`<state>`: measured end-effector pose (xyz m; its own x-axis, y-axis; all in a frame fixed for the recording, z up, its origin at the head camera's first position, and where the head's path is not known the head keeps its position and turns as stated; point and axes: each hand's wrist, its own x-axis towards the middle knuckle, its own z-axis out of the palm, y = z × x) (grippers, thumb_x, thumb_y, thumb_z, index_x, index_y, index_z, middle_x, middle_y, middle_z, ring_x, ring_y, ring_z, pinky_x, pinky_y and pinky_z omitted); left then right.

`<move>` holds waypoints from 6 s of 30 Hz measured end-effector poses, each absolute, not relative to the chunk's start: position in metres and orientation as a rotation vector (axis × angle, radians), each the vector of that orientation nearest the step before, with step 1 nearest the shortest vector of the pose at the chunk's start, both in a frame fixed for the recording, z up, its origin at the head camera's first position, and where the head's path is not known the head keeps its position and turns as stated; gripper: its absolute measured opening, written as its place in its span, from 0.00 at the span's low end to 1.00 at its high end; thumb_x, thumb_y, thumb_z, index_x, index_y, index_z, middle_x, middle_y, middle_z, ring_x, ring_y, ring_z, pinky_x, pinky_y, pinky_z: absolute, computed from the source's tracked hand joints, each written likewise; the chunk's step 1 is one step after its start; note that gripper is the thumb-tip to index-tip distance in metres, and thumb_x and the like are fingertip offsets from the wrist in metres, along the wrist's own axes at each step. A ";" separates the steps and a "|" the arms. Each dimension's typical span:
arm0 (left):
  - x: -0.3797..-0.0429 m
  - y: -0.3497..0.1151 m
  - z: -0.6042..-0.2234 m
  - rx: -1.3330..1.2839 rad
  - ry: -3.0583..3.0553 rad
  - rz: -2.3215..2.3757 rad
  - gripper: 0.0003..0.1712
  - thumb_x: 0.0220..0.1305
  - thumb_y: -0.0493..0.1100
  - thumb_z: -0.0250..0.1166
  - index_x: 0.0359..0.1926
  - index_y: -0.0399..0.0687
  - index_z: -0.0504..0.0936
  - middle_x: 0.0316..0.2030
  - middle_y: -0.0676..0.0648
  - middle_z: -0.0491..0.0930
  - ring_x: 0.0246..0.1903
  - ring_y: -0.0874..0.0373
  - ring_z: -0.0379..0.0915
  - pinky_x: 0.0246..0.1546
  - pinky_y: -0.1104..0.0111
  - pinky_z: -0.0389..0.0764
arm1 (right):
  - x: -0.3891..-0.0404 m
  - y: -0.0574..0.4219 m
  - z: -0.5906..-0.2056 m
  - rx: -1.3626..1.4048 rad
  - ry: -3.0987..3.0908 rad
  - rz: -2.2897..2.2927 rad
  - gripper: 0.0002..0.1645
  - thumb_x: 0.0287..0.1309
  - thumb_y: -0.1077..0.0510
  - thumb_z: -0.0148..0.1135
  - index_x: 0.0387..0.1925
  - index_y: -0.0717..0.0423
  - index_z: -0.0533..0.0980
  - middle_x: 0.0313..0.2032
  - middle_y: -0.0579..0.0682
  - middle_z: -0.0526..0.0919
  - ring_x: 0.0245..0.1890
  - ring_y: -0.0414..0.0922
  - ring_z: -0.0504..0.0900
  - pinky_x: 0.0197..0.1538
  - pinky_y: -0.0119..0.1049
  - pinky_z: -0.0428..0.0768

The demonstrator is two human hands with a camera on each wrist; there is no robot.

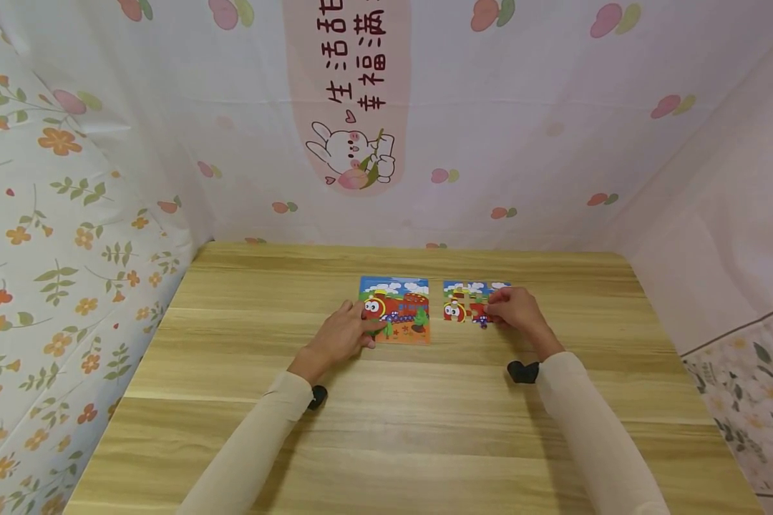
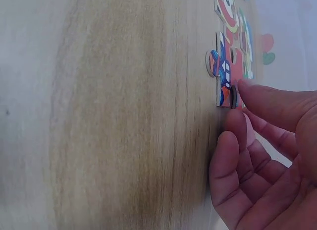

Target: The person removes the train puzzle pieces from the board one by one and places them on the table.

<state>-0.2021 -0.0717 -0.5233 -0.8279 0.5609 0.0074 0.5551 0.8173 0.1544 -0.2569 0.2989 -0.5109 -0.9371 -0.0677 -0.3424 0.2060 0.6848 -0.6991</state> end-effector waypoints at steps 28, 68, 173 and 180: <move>-0.202 -0.070 -0.522 0.893 2.946 0.189 0.27 0.64 0.58 0.62 0.64 0.66 0.77 0.34 0.51 0.67 0.35 0.55 0.54 0.31 0.70 0.56 | -0.259 0.293 -0.506 -0.007 2.664 -1.079 0.16 0.68 0.59 0.60 0.50 0.67 0.78 0.38 0.59 0.81 0.32 0.48 0.77 0.33 0.35 0.79; -0.203 -0.066 -0.520 0.881 2.924 0.039 0.27 0.67 0.59 0.59 0.66 0.74 0.72 0.39 0.49 0.68 0.36 0.55 0.55 0.29 0.68 0.62 | -0.258 0.167 -0.505 -0.458 2.628 -0.705 0.36 0.52 0.54 0.77 0.53 0.66 0.66 0.46 0.61 0.74 0.42 0.53 0.72 0.48 0.48 0.74; -0.203 -0.067 -0.519 0.907 2.927 0.118 0.26 0.67 0.58 0.59 0.66 0.70 0.73 0.35 0.50 0.65 0.35 0.54 0.53 0.29 0.69 0.54 | -0.245 0.357 -0.506 0.255 2.456 -1.256 0.20 0.69 0.54 0.60 0.49 0.70 0.78 0.28 0.38 0.82 0.28 0.33 0.80 0.31 0.31 0.76; -0.202 -0.067 -0.519 0.909 2.930 0.113 0.27 0.67 0.58 0.59 0.66 0.70 0.73 0.32 0.51 0.61 0.34 0.54 0.52 0.30 0.69 0.54 | -0.246 0.353 -0.510 0.183 2.619 -1.072 0.23 0.68 0.50 0.60 0.49 0.69 0.77 0.33 0.48 0.83 0.31 0.40 0.78 0.32 0.33 0.75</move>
<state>-0.2020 -0.0674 -0.5189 -0.8222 0.5673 -0.0465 0.5621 0.8220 0.0913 -0.2457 0.3531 -0.5102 -0.9454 0.0028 -0.3259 0.2306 0.7124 -0.6628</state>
